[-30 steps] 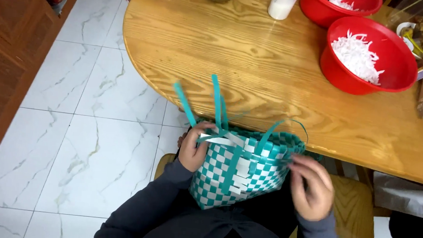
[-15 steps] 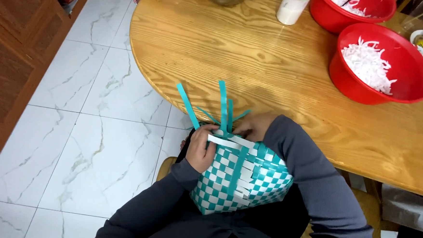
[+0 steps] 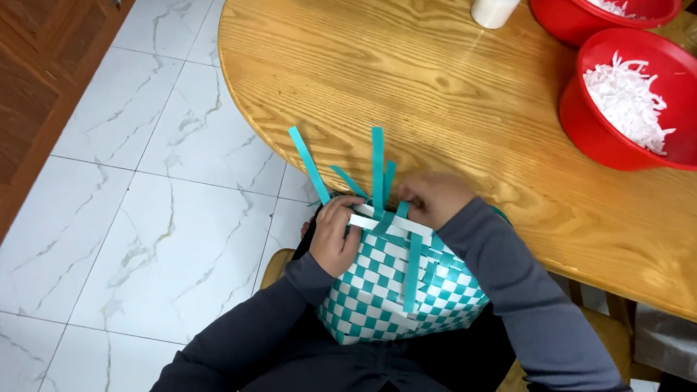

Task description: Weaving and tucking plastic strips to finish the edge of a handmade basket

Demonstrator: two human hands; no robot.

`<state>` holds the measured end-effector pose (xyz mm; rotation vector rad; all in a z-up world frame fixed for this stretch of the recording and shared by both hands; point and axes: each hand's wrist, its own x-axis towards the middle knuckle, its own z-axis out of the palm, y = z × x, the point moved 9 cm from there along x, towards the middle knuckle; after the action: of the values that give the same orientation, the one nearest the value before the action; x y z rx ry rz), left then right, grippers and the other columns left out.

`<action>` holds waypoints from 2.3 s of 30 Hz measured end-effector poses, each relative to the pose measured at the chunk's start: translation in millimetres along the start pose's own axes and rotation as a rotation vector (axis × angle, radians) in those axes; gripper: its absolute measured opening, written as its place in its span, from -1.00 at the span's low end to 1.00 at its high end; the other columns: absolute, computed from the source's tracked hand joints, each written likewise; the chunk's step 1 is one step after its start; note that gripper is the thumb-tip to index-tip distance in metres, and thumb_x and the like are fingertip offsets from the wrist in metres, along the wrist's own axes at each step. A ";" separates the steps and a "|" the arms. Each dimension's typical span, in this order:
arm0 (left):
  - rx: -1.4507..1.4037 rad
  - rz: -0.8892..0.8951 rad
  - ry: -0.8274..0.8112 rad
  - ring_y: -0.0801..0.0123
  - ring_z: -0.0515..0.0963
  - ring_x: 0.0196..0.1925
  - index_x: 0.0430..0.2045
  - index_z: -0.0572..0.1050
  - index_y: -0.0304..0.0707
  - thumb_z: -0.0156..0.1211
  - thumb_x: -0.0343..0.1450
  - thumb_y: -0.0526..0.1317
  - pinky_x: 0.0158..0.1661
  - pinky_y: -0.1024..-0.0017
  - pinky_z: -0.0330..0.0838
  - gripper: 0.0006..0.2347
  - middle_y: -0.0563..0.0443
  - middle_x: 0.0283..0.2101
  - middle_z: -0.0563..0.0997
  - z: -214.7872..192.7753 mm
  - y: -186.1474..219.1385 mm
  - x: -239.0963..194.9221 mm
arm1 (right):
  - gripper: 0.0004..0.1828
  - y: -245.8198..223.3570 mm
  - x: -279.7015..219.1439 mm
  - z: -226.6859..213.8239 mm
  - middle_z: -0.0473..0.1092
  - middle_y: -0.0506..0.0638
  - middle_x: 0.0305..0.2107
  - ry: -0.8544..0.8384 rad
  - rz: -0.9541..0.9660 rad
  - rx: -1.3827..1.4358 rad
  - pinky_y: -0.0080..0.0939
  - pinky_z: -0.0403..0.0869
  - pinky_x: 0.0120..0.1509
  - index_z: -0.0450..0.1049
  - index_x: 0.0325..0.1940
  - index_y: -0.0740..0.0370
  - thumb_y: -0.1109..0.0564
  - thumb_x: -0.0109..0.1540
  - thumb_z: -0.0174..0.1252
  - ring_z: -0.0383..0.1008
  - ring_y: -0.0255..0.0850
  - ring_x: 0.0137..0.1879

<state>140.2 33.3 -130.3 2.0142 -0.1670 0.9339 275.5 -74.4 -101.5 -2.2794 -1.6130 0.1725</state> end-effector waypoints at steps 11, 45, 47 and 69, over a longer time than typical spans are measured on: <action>0.029 0.005 -0.012 -0.07 0.46 -0.09 -0.57 0.23 -0.21 -0.18 0.42 -0.37 -0.12 0.08 0.32 -0.87 -0.10 -0.15 0.47 -2.5 11.1 4.2 | -0.81 -67.0 -7.3 -112.6 0.25 -0.21 -0.57 0.614 -0.241 -0.953 -0.16 0.27 -0.10 0.33 -0.62 0.03 0.31 -0.01 0.06 0.23 -0.25 -0.34; 0.181 -0.148 -0.143 0.04 0.42 0.02 -0.48 0.32 -0.22 -0.10 0.48 -0.24 0.01 0.14 0.19 -0.87 -0.09 -0.10 0.43 9.3 -27.5 -18.2 | -0.50 2.7 -50.5 18.7 0.38 -0.11 -0.69 0.189 0.289 0.024 -0.16 0.33 -0.25 0.47 -0.58 0.06 -0.36 -0.14 0.42 0.43 -0.11 -0.42; 0.198 -0.138 -0.141 0.07 0.42 0.02 -0.50 0.30 -0.20 -0.10 0.48 -0.23 -0.03 0.18 0.19 -0.86 -0.05 -0.10 0.43 10.2 -28.0 -18.6 | -0.53 0.3 -49.5 16.4 0.37 -0.13 -0.69 0.184 0.291 0.045 -0.17 0.31 -0.24 0.48 -0.57 0.04 -0.34 -0.14 0.42 0.41 -0.13 -0.43; 0.269 -0.115 -0.129 0.12 0.45 -0.03 -0.49 0.31 -0.17 -0.10 0.48 -0.20 -0.12 0.31 0.20 -0.85 -0.03 -0.08 0.46 11.2 -25.6 -18.1 | -0.32 20.5 -62.6 30.6 0.48 -0.01 -0.44 0.287 0.210 0.209 -0.03 0.23 0.06 0.52 -0.31 0.05 -0.38 0.34 -0.40 0.45 -0.03 -0.14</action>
<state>144.9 36.0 -163.2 2.3074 0.0055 0.7867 263.2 -132.5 -143.2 -2.1913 -1.1570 0.0571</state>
